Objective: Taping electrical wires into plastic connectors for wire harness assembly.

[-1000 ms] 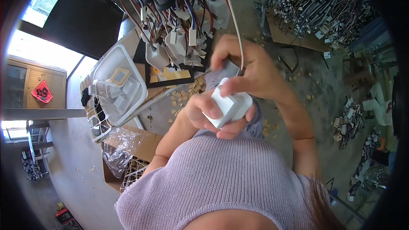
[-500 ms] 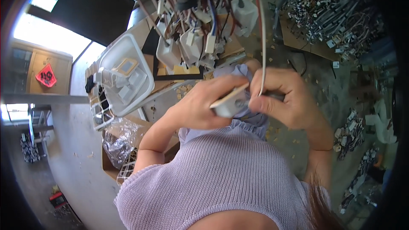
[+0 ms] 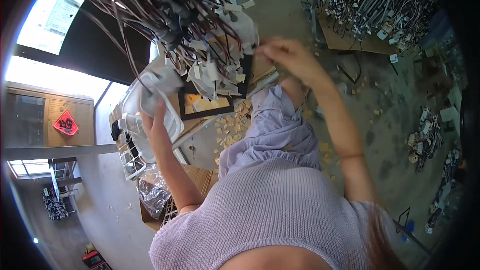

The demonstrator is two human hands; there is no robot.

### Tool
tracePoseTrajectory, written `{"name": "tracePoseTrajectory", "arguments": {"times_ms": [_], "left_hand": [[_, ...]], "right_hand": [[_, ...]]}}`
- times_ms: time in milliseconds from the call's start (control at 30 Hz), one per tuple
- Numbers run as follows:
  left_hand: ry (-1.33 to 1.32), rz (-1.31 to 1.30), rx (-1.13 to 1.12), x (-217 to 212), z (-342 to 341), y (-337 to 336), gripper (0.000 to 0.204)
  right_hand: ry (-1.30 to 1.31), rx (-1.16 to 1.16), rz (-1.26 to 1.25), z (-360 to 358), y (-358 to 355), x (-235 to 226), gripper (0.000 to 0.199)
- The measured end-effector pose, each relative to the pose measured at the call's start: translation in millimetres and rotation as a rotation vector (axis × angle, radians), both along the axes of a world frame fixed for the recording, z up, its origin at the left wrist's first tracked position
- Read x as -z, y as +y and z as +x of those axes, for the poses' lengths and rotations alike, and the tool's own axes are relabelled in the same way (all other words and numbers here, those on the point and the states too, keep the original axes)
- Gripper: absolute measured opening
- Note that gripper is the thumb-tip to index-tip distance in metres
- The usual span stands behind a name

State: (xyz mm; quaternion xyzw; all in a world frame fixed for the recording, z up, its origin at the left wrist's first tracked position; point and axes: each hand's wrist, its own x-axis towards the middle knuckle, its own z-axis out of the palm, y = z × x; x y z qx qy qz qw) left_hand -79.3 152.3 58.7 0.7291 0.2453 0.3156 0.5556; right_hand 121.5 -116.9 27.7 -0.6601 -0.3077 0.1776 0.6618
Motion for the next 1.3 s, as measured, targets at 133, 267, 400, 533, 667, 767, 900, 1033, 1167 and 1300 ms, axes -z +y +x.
{"name": "tracePoseTrajectory", "arguments": {"times_ms": [133,267,400,533,667,767,900,1033,1167,1300], "left_hand": [[-0.006,1.317,-0.666,-7,1,11,0.069],[-0.414,0.867,0.193,-20,22,-72,0.03],[-0.153,-0.038,0.9,-6,62,-134,0.076],[0.023,-0.933,1.171,13,69,-142,0.061],[-0.122,-1.007,0.986,6,72,-153,0.043],[-0.189,-1.036,0.905,-1,73,-159,0.051],[-0.149,-0.836,0.897,-5,77,-162,0.045],[-0.236,-0.762,0.82,-1,76,-168,0.043],[-0.121,-1.391,1.028,-1,79,-161,0.043],[-0.183,-1.405,1.147,10,83,-150,0.056]], "right_hand": [[0.002,0.075,0.145,-36,-8,-2,0.025],[0.088,0.111,0.215,-52,-39,-16,0.024],[0.269,-0.315,0.486,-65,-69,-18,0.032],[0.307,-0.179,0.435,-74,-73,-16,0.032],[0.236,0.322,0.495,-67,-74,-19,0.022],[0.186,0.1,0.262,-76,-96,-18,0.023],[0.185,-0.087,-0.004,-115,-77,-30,0.021],[0.231,0.052,0.029,-122,-70,-21,0.024],[0.248,-0.037,0.034,-123,-73,-21,0.025],[0.315,0.039,0.156,-120,-78,-2,0.029]]}}
